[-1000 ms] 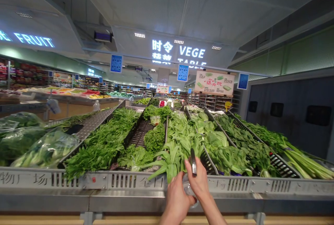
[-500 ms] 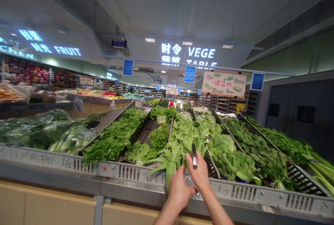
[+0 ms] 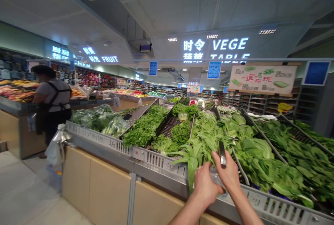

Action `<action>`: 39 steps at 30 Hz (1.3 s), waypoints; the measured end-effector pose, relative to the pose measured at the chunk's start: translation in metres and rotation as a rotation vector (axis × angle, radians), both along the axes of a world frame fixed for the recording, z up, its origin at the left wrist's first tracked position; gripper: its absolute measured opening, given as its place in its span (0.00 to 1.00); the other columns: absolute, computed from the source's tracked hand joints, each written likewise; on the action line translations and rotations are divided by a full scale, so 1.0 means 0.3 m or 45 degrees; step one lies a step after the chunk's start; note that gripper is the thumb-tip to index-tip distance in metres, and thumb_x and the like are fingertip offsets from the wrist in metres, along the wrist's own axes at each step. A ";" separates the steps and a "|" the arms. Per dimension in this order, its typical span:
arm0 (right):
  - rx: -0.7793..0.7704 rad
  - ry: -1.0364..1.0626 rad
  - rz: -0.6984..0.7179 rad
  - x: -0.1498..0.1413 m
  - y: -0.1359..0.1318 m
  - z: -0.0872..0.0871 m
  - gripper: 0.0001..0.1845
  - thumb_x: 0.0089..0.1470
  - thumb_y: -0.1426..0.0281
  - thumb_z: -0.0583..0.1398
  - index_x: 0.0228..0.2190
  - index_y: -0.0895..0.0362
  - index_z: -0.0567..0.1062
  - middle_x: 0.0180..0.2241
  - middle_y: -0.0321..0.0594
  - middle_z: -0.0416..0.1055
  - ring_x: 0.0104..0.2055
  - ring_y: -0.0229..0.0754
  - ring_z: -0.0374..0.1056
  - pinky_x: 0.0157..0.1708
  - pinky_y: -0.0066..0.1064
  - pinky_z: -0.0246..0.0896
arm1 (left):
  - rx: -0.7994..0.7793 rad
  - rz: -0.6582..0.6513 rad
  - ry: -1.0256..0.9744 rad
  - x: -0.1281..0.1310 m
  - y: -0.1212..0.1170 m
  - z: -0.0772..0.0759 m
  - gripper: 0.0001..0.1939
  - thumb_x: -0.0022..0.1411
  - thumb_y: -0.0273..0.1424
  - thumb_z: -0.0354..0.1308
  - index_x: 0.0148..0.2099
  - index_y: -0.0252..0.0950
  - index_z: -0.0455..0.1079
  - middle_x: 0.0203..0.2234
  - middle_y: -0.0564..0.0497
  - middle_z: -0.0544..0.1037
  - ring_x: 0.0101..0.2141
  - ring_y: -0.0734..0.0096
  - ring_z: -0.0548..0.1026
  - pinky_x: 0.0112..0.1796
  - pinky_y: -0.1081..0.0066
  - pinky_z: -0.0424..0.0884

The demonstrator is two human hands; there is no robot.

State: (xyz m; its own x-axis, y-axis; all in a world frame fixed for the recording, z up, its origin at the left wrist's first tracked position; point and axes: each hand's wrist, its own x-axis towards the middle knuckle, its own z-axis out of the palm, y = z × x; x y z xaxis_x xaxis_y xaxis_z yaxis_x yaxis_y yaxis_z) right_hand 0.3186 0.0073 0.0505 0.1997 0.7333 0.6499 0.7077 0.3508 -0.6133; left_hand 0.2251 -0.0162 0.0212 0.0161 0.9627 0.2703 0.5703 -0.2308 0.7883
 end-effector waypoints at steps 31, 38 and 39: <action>0.116 0.018 0.045 0.081 -0.034 -0.042 0.19 0.47 0.56 0.49 0.31 0.58 0.65 0.26 0.39 0.68 0.27 0.39 0.63 0.27 0.28 0.57 | 0.051 -0.041 -0.047 0.081 -0.026 -0.033 0.37 0.28 0.25 0.62 0.47 0.33 0.59 0.40 0.48 0.68 0.40 0.63 0.65 0.41 0.71 0.61; 0.112 0.053 0.111 0.083 -0.053 -0.090 0.16 0.48 0.58 0.49 0.32 0.58 0.64 0.27 0.40 0.67 0.29 0.39 0.63 0.29 0.29 0.57 | 0.025 -0.072 -0.026 0.087 -0.034 -0.078 0.35 0.28 0.24 0.61 0.45 0.33 0.61 0.38 0.48 0.69 0.40 0.61 0.66 0.41 0.70 0.61; 0.108 0.055 0.113 0.083 -0.054 -0.095 0.16 0.48 0.58 0.49 0.31 0.58 0.64 0.27 0.40 0.67 0.29 0.39 0.63 0.29 0.29 0.57 | 0.018 -0.070 -0.018 0.088 -0.035 -0.081 0.35 0.28 0.24 0.61 0.46 0.33 0.60 0.39 0.48 0.69 0.40 0.61 0.65 0.41 0.70 0.61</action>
